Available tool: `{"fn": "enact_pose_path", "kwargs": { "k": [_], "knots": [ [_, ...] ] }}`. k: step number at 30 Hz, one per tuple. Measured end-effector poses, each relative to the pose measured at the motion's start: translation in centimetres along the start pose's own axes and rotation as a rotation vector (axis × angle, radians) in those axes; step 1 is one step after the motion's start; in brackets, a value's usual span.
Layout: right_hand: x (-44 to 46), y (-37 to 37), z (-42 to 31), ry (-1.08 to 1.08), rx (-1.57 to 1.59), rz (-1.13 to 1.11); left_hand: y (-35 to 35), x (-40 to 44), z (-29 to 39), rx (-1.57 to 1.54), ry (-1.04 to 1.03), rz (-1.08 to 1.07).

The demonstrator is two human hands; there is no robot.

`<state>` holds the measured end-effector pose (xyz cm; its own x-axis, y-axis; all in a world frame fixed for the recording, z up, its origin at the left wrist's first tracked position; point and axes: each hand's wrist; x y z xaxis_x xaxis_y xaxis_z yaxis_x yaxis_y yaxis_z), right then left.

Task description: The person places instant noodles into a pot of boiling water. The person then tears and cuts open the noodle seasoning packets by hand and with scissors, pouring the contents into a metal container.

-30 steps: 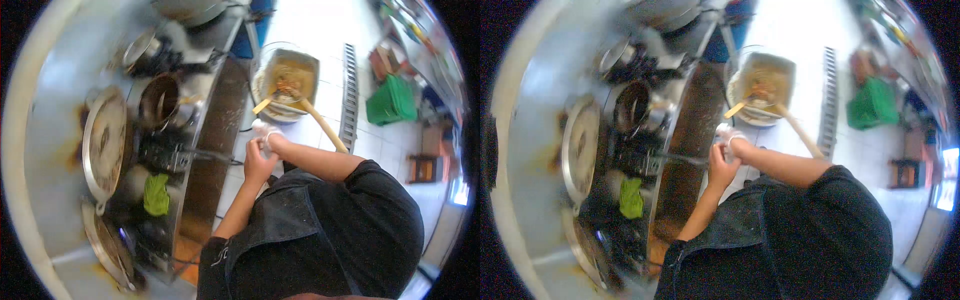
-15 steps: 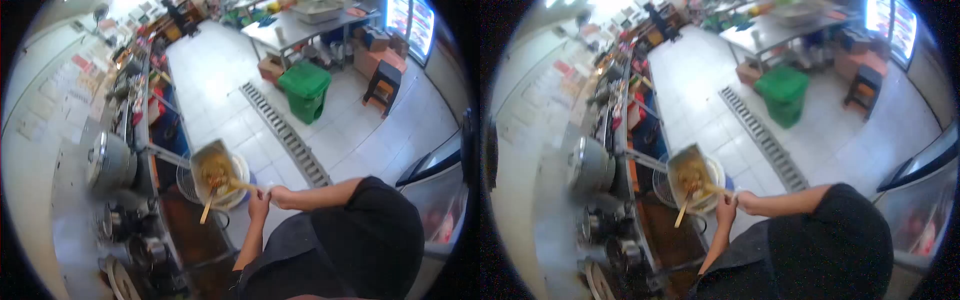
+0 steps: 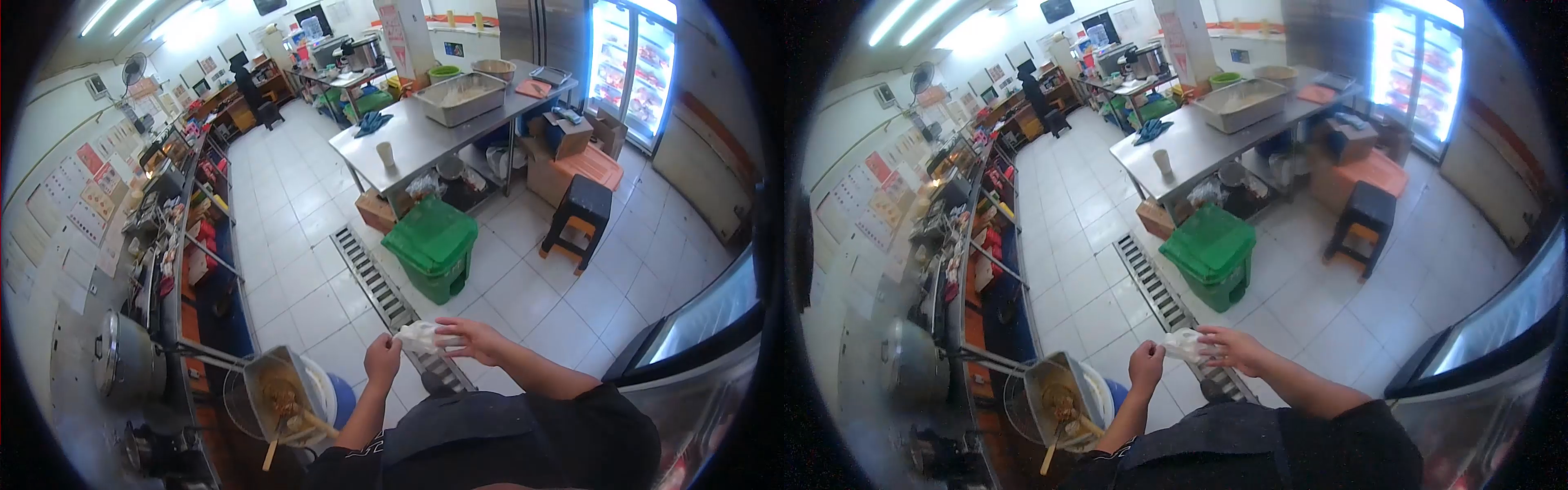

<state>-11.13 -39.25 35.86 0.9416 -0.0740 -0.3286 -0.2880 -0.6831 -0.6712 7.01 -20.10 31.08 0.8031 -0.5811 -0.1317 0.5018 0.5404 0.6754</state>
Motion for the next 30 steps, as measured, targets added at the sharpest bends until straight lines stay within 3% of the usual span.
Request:
{"fn": "enact_pose_path", "kwargs": {
  "k": [1, 6, 9, 12, 13, 15, 18, 20, 22, 23, 24, 25, 26, 27, 28, 30],
  "knots": [
    [1.7, 1.7, -1.4, 0.067, -0.15, 0.054, 0.4, 2.5, 0.7, -0.008, -0.011, -0.013],
    [9.0, 6.8, -7.3, 0.405, -1.023, 0.366, 0.7, 13.8, 6.2, 0.247, -0.582, -0.078],
    [12.5, 7.0, -10.7, 0.213, -1.223, 0.367, -0.2, 18.9, 12.0, 0.305, -0.693, -0.2],
    [17.9, 11.1, -12.3, 0.227, -1.3, 0.359, -1.4, 24.0, 15.3, 0.29, -0.832, -0.257],
    [19.3, 12.6, -13.0, 0.173, -1.168, 0.392, -2.2, 26.4, 15.1, 0.324, -0.847, -0.289],
    [22.6, 15.5, -15.3, 0.08, -0.89, 0.439, -1.6, 29.4, 15.9, 0.211, -0.752, -0.27],
    [26.5, 19.4, -21.5, 0.206, -0.722, 0.574, -0.7, 34.6, 13.6, 0.186, -0.49, -0.322],
    [30.5, 24.4, -28.2, 0.258, -0.882, 0.64, -1.3, 37.7, 8.1, 0.166, -0.264, -0.33],
    [35.7, 28.0, -37.1, 0.455, -0.946, 0.763, -1.0, 38.4, 1.6, 0.202, -0.097, -0.237],
    [39.3, 31.7, -41.8, 0.661, -1.003, 0.797, -0.9, 37.7, -3.0, 0.202, 0.016, -0.219],
    [41.5, 32.4, -47.4, 1.01, -1.443, 0.871, -0.7, 36.2, -7.8, 0.199, 0.13, -0.197],
    [44.4, 34.4, -52.8, 0.875, -1.271, 0.946, 0.0, 33.7, -11.8, 0.203, 0.323, -0.215],
    [45.9, 32.8, -57.6, 0.926, -1.187, 1.001, 0.7, 30.8, -15.9, 0.207, 0.508, -0.238],
    [50.9, 39.6, -63.0, 1.051, -1.193, 1.097, 0.9, 27.1, -20.9, 0.266, 0.545, -0.221],
    [51.5, 36.2, -66.3, 0.994, -1.172, 1.214, 1.2, 23.3, -27.5, 0.275, 0.568, -0.382],
    [57.6, 42.2, -72.9, 0.927, -1.238, 1.059, 3.3, 19.8, -27.4, 0.206, 0.864, -0.44]
  ]
}}
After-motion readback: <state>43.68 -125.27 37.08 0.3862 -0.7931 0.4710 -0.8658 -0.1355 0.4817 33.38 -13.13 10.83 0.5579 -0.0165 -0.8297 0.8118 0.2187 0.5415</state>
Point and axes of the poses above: each hand's wrist, its own x-axis towards the middle knuckle, its own y-axis out of the back of the hand, z = x × y, and after that the axes turned 7 degrees about -z, right-handed
